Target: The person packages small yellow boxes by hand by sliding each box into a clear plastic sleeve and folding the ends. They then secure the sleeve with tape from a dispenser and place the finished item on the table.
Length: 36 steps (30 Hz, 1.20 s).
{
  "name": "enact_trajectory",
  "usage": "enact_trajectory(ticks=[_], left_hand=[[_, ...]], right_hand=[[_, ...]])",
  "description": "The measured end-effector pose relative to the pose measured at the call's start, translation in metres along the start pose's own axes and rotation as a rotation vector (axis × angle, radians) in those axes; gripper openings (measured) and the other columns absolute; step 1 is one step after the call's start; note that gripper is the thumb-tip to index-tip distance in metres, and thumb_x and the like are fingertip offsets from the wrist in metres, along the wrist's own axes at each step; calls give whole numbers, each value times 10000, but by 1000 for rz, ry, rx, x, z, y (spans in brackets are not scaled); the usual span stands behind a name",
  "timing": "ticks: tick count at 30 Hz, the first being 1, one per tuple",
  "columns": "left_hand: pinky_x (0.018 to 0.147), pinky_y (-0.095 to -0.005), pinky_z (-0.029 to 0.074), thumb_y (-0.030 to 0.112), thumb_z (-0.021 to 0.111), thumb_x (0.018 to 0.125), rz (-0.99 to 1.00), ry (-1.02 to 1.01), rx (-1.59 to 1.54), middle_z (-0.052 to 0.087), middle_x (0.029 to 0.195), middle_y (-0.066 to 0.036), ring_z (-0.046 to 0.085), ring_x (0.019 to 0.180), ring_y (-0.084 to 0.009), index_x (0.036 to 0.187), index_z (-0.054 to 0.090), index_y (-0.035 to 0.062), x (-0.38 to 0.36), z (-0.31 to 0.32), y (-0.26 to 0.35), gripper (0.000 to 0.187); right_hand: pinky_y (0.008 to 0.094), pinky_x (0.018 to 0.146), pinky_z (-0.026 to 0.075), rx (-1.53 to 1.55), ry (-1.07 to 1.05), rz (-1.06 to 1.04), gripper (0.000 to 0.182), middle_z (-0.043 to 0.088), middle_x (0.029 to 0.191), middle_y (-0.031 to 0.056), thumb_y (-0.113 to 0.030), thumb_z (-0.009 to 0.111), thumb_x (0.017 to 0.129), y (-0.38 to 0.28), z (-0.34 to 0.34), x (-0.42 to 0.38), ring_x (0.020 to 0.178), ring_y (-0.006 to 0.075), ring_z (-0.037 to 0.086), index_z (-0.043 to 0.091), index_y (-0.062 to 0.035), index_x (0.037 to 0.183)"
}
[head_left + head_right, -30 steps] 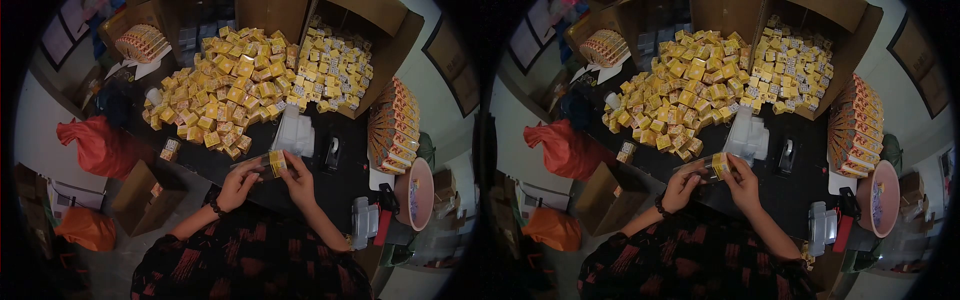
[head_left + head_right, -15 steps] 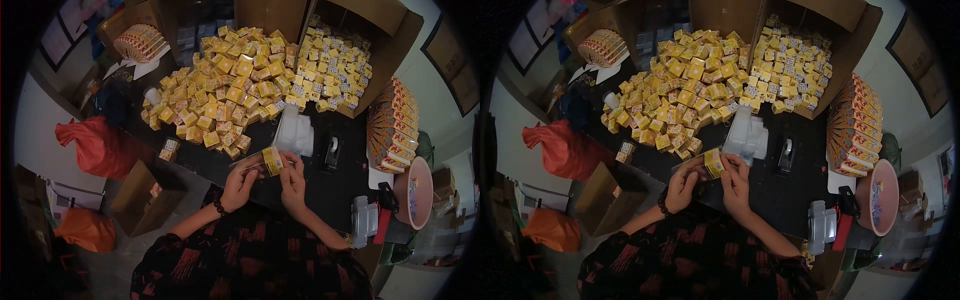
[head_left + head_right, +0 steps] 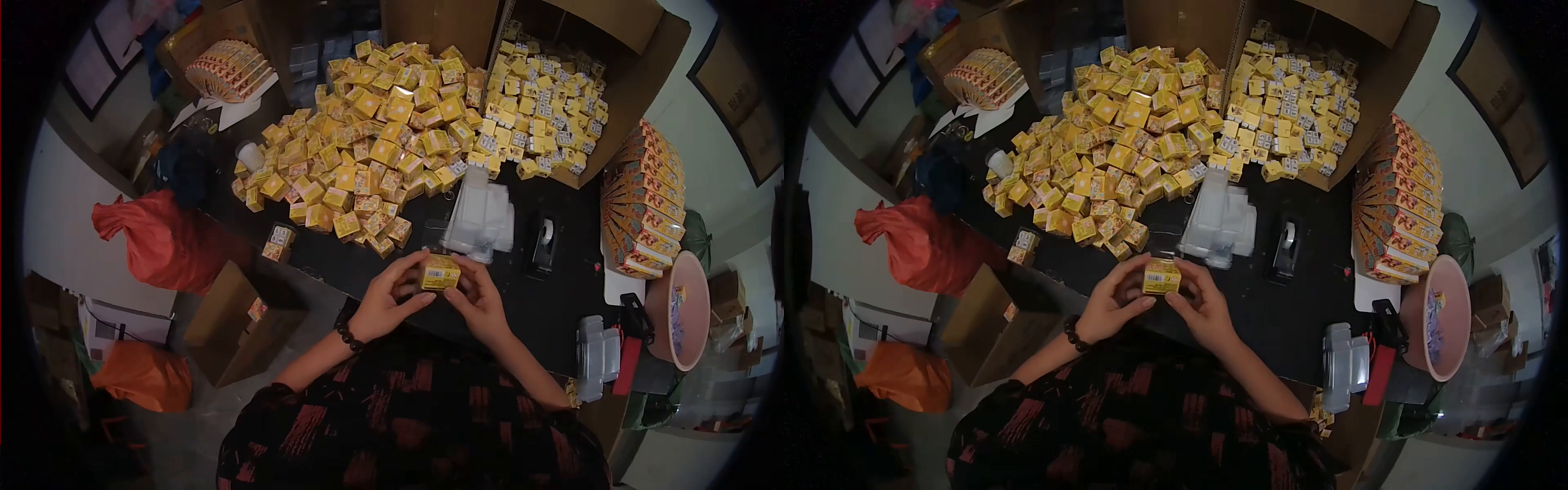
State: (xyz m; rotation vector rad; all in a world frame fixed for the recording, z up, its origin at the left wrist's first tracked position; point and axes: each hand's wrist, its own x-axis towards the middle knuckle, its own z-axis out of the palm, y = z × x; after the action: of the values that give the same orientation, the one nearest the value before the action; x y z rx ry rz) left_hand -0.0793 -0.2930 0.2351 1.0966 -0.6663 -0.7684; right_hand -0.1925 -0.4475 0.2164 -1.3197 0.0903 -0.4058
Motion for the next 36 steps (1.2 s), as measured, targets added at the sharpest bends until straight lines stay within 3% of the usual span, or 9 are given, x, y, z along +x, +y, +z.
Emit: enact_trajectory(ticks=[3, 6, 8, 15, 18, 20, 23, 27, 36], left_hand=[[888, -259, 496, -52, 648, 824, -41, -97, 51, 453, 1264, -77, 547, 1088, -153, 1240, 528, 12, 8, -13, -2, 438], [873, -270, 502, -72, 624, 830, 8, -191, 136, 432, 1290, -85, 538, 1094, -159, 1245, 518, 12, 9, -15, -10, 436], [865, -281, 504, -96, 601, 834, 13, -208, 151, 418, 1304, -91, 530, 1098, -164, 1247, 510, 10, 10, -13, -12, 436], [798, -246, 504, -55, 667, 800, 70, -73, 97, 475, 1262, -84, 571, 1028, -137, 1188, 442, 50, 8, 1, -16, 461], [780, -252, 500, -48, 676, 794, 57, -50, 90, 507, 1230, -86, 577, 1020, -139, 1182, 375, 68, 7, 1, -17, 504], [773, -257, 498, -37, 686, 790, 37, -39, 162, 526, 1210, -90, 580, 1021, -141, 1177, 353, 76, 6, 1, -14, 523], [779, -257, 494, 1, 714, 781, 78, -57, 357, 557, 1172, -93, 585, 1018, -144, 1186, 369, 74, 7, 2, -7, 538], [772, -250, 489, 22, 714, 788, 131, -103, 414, 571, 1154, -92, 584, 1012, -146, 1221, 398, 65, 8, 0, -10, 537], [756, -239, 499, -8, 651, 825, 80, -212, 439, 531, 1189, -100, 567, 1007, -145, 1178, 561, 49, 19, -15, -17, 369]], right_hand=[[318, 966, 444, 55, -8, 99, 446, 465, 1290, 91, 0, 592, 885, -6, -3, -2, 1185, 189, 491, 446, -32, 1305], [333, 1006, 408, -210, -90, 46, 345, 466, 1294, 112, 29, 556, 885, -10, -7, -5, 1229, 214, 464, 523, -15, 1226], [338, 1013, 403, -109, -18, 95, 256, 455, 1309, 123, 23, 554, 888, -12, -4, -6, 1244, 220, 453, 578, -9, 1141], [331, 1007, 403, 178, 30, -90, 266, 546, 1217, 116, 36, 566, 879, -8, -7, 3, 1187, 216, 508, 567, -7, 1141], [305, 954, 441, 66, -6, 91, 250, 593, 1109, 98, 42, 599, 861, -17, -10, 7, 1120, 199, 554, 597, 1, 1107], [277, 881, 472, -300, -10, 144, 181, 598, 1048, 86, 7, 627, 859, -22, -8, 10, 1036, 164, 582, 646, 4, 1039], [243, 791, 493, -12, 53, 126, 137, 580, 951, 41, -11, 655, 850, -15, -7, 12, 868, 122, 610, 686, -5, 983], [243, 793, 489, 23, 50, 166, 159, 582, 962, 40, -21, 650, 857, -10, -19, 12, 901, 121, 604, 682, -16, 1012], [295, 872, 460, -432, -319, -30, 175, 588, 1024, 93, -45, 580, 903, -25, -42, 28, 1018, 210, 577, 646, -3, 1060]])
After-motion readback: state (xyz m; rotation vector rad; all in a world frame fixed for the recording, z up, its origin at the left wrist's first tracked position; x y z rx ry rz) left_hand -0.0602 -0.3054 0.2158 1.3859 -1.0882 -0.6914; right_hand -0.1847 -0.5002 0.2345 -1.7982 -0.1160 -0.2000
